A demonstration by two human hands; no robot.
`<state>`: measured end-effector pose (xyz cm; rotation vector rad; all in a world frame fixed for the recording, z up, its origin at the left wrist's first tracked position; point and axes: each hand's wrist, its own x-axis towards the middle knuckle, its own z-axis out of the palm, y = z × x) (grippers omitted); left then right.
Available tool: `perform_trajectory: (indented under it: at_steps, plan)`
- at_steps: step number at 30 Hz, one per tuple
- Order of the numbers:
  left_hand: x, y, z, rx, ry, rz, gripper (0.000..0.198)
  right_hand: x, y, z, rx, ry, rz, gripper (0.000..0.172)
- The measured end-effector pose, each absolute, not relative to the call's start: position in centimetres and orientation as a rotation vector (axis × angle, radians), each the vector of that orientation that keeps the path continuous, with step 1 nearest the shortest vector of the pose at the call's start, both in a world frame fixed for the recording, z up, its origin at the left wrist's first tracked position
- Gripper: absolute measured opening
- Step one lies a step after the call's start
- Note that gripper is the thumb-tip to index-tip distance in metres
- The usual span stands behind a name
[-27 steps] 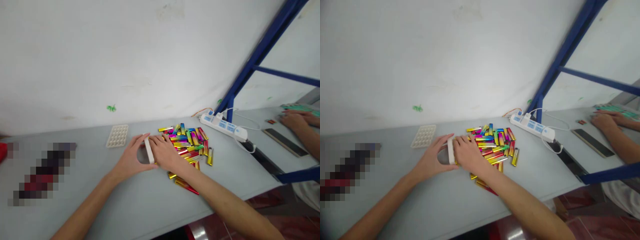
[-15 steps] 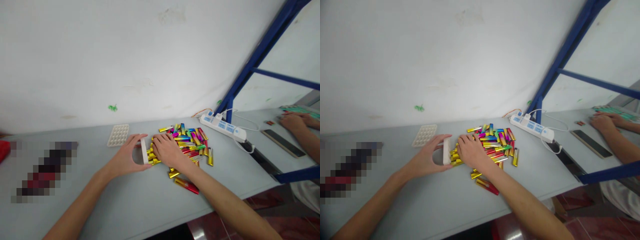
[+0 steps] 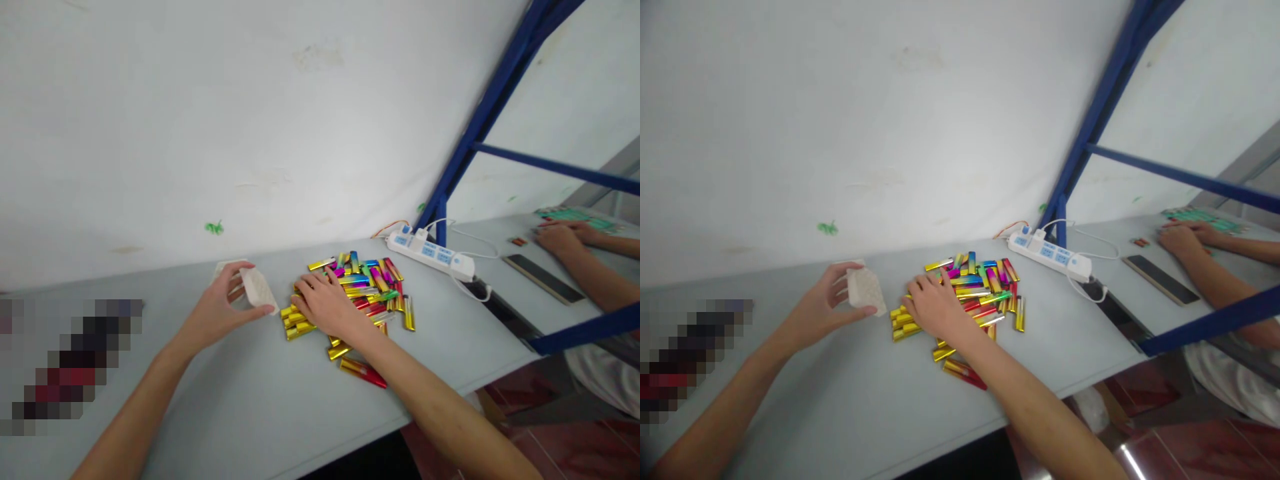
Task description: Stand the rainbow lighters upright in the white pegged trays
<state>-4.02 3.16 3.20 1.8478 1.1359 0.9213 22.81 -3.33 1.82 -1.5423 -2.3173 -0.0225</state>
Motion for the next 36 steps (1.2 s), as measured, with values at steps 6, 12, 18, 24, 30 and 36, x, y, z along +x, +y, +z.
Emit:
perform_trajectory:
  at_steps: [6, 12, 18, 24, 30, 36]
  plan:
    - [-1.3, 5.8, 1.4, 1.769, 1.222, 1.104, 0.103, 23.5, -2.9, 2.2, -1.503, -2.286, -0.001, 0.032]
    - [1.5, 9.7, -0.1, 2.149, 1.478, 1.037, 0.100, 27.7, -1.8, 3.6, -1.683, -2.018, -0.038, 0.036]
    - [2.0, 10.5, -3.1, 2.524, 1.736, 0.675, 0.084, 32.0, -1.1, 3.9, -2.001, -1.990, 0.168, 0.045]
    - [0.8, 10.1, -2.8, 2.707, 1.723, 0.328, 0.084, 32.5, -0.4, 4.2, -2.085, -1.969, 0.230, 0.050]
    - [0.7, 10.9, -1.0, 2.798, 1.744, 0.204, 0.068, 32.5, -0.5, 4.2, -2.088, -1.923, 0.222, 0.046]
    - [1.1, 10.1, 0.2, 2.824, 1.824, 0.257, 0.060, 32.6, -0.6, 4.1, -2.190, -1.799, 0.191, 0.047]
